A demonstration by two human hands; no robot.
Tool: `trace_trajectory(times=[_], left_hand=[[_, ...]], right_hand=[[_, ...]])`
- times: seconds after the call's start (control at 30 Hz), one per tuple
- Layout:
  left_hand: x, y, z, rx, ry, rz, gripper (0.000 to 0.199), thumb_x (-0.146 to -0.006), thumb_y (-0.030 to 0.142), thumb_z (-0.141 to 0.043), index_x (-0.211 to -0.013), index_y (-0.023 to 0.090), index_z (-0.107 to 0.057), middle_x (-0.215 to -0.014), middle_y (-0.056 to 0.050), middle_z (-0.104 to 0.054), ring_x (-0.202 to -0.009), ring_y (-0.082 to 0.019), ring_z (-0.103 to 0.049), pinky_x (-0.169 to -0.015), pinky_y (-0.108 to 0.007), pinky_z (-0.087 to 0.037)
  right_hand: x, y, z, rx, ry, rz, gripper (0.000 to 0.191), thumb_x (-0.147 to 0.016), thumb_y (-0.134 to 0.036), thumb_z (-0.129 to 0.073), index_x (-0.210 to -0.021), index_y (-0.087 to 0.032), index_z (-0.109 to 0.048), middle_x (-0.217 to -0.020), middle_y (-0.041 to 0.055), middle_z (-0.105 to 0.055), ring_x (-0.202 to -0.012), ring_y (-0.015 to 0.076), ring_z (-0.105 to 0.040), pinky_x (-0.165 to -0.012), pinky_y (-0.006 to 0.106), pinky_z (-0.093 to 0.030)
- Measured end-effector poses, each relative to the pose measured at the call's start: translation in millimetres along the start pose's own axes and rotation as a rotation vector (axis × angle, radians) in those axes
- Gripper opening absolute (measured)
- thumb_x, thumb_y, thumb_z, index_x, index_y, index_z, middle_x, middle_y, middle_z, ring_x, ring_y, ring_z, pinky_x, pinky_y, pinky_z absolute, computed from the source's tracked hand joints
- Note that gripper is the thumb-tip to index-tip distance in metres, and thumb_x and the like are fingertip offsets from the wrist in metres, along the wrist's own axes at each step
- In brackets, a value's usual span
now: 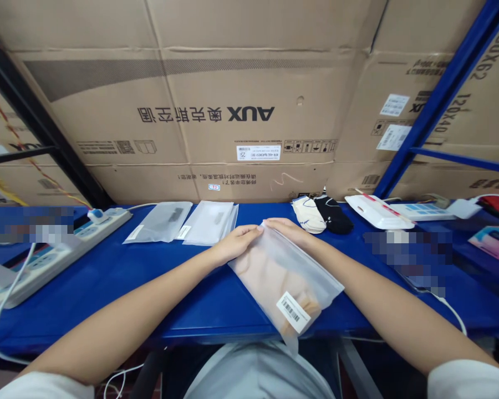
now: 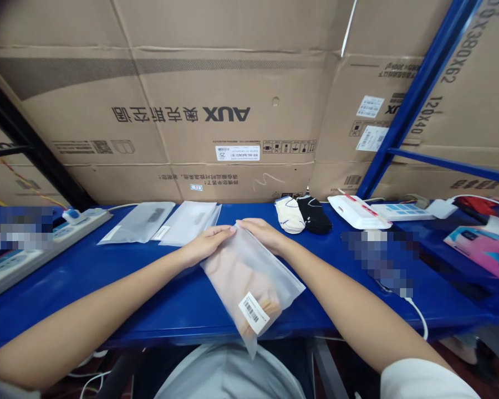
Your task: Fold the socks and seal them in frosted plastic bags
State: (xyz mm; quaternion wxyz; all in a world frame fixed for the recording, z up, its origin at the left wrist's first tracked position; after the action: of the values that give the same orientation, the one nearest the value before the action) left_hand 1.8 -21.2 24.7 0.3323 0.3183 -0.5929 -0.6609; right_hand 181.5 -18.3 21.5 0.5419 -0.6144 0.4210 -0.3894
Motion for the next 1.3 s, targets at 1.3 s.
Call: trace_trajectory(times=[1.3], left_hand=[[20.6,16.8,5.3,-0.519,0.236,-0.523,0.03,-0.089,0.048,-0.056,-0.098,0.024,-0.072,-0.106,-0.009,-0.071,-0.106,-0.026,-0.062,-0.099,-0.036,-0.043]], right_hand=[[0.2,-14.5,7.0,-0.281,0.033,-0.273,0.059,-0.089,-0.069,-0.042,-0.1,-0.017,-0.065,-0.1,0.0148,-0.074,-0.087,0.0265,-0.072,-0.065,0.035,-0.059]])
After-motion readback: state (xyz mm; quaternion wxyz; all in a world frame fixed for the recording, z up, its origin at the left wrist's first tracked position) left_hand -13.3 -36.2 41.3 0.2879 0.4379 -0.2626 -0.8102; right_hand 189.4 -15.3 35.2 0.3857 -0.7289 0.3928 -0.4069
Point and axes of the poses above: each hand's wrist, its own x-axis away from the middle knuckle, its own z-axis out of the back of the hand, y = z × x, the point moved 1 cm from there along -x, towards the middle knuckle
